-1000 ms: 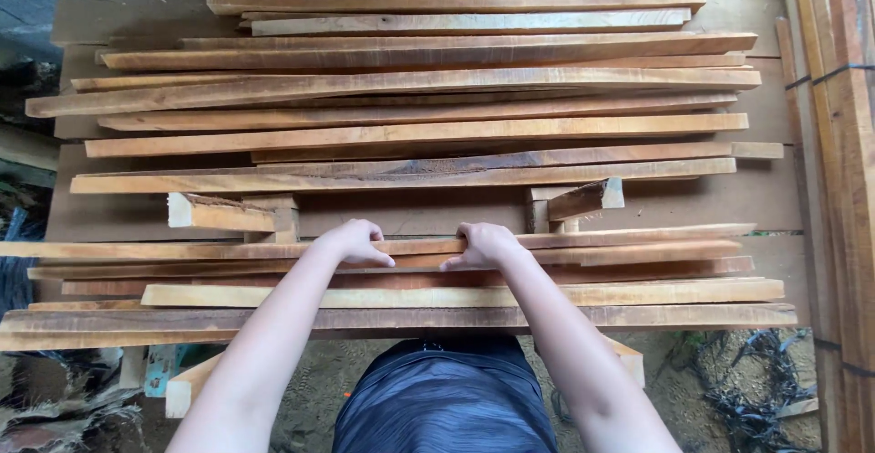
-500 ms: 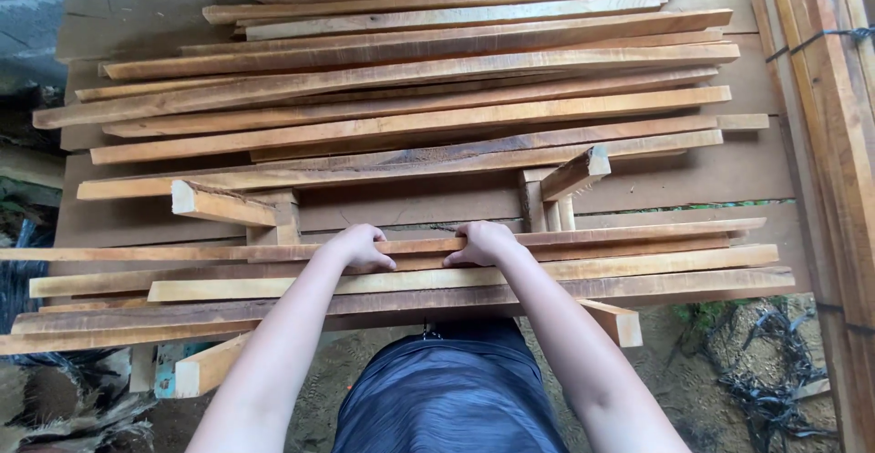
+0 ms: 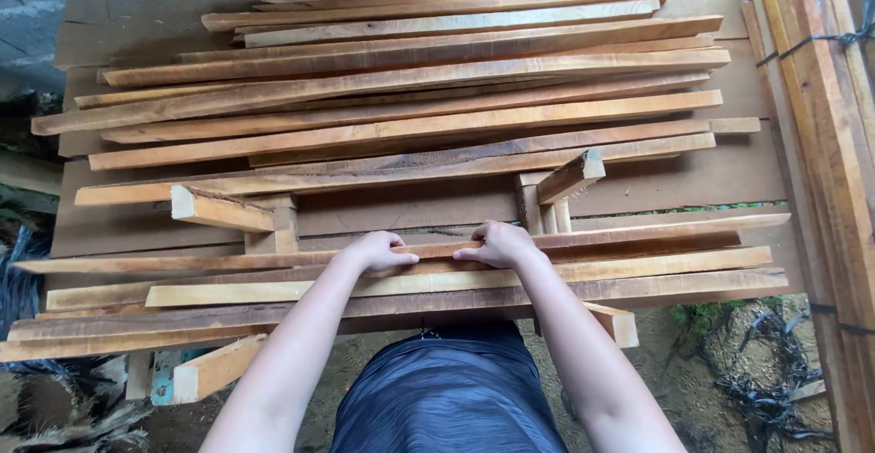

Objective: The person arranges long wooden planks on a wooden workbench, aligning them into a neat stack. They then use black straps to tie the stack of planks together, securing them in place.

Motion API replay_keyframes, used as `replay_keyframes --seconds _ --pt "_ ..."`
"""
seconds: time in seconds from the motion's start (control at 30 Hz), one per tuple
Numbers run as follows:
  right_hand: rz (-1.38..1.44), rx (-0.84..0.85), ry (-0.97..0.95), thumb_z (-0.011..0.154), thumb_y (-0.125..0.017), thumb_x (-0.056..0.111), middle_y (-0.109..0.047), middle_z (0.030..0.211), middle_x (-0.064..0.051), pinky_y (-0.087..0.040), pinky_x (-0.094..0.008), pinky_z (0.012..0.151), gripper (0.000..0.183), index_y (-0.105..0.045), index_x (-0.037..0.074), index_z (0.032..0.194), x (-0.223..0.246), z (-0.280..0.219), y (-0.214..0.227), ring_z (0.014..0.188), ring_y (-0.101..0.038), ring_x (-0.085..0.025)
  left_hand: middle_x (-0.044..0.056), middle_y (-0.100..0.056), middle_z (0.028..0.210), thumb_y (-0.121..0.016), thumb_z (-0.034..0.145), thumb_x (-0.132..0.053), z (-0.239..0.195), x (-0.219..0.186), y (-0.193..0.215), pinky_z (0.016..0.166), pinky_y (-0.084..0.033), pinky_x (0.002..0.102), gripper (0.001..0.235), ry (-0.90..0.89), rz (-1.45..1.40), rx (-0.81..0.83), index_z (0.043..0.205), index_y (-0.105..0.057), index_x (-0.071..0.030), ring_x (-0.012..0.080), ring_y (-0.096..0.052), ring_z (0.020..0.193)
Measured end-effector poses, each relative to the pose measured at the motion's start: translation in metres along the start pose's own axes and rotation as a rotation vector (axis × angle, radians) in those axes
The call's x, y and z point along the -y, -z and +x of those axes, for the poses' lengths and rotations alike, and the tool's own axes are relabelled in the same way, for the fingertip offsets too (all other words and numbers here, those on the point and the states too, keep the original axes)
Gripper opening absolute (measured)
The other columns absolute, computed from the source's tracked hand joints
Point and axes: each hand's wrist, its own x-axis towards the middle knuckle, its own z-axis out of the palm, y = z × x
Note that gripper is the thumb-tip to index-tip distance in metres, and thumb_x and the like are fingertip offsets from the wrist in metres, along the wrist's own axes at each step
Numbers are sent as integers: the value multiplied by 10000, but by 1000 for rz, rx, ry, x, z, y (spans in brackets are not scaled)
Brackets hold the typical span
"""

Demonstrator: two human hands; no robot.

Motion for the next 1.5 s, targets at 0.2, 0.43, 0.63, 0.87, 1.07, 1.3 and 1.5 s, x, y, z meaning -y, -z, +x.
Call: replay_keyframes --seconds 0.2,0.43,0.63,0.87,1.07,1.3,1.5 --pt "25 -42 45 766 -636 765 -717 1292 -98 -492 -468 1071 718 -735 238 1243 8 7 -15 1285 -627 -316 63 -756 1230 -768 730 -644 0 20 4 1047 -526 423 571 3 5 -42 1140 -781 -248 272 -642 1271" --pt "-104 20 88 733 -712 690 -712 1291 -65 -492 -454 1056 699 -662 294 1306 2 32 -32 1279 -632 -286 2 -743 1236 -851 645 -561 -4 28 7 1043 -531 396 599 31 169 -18 1180 -742 -315 232 -643 1263" --pt "-82 68 58 678 -765 671 -728 1263 -14 -503 -418 1038 635 -708 339 1216 2 32 -24 1263 -644 -248 -11 -763 1176 -884 580 -554 7 31 2 1001 -542 378 580 68 117 14 1104 -773 -332 214 -672 1217" --pt "-56 22 16 713 -782 611 -719 1311 -43 -494 -439 1063 645 -697 323 1284 0 14 -19 1290 -632 -270 41 -751 1216 -855 640 -520 1 14 -2 1032 -519 418 555 43 117 -29 1148 -761 -317 253 -653 1251" --pt "16 -48 62 811 -643 704 -718 1304 -105 -481 -475 1081 682 -705 218 1286 10 -8 -9 1296 -619 -318 78 -720 1304 -783 727 -556 -19 8 6 1096 -472 460 602 -3 83 -37 1246 -723 -256 285 -614 1311" --pt "-3 -465 298 847 -730 569 -721 1071 6 -526 -431 924 438 -750 252 1149 -14 -6 -55 1082 -661 -260 -23 -724 1293 -715 848 -509 -42 19 1 1079 -441 468 445 -139 118 -203 1250 -716 -319 243 -634 1275" --pt "4 -591 343 829 -750 567 -692 1095 70 -501 -397 918 390 -737 309 1122 -13 -16 -72 1095 -622 -207 -34 -715 1278 -703 886 -470 -57 18 -13 1054 -440 451 402 -122 126 -242 1255 -708 -312 242 -624 1260"
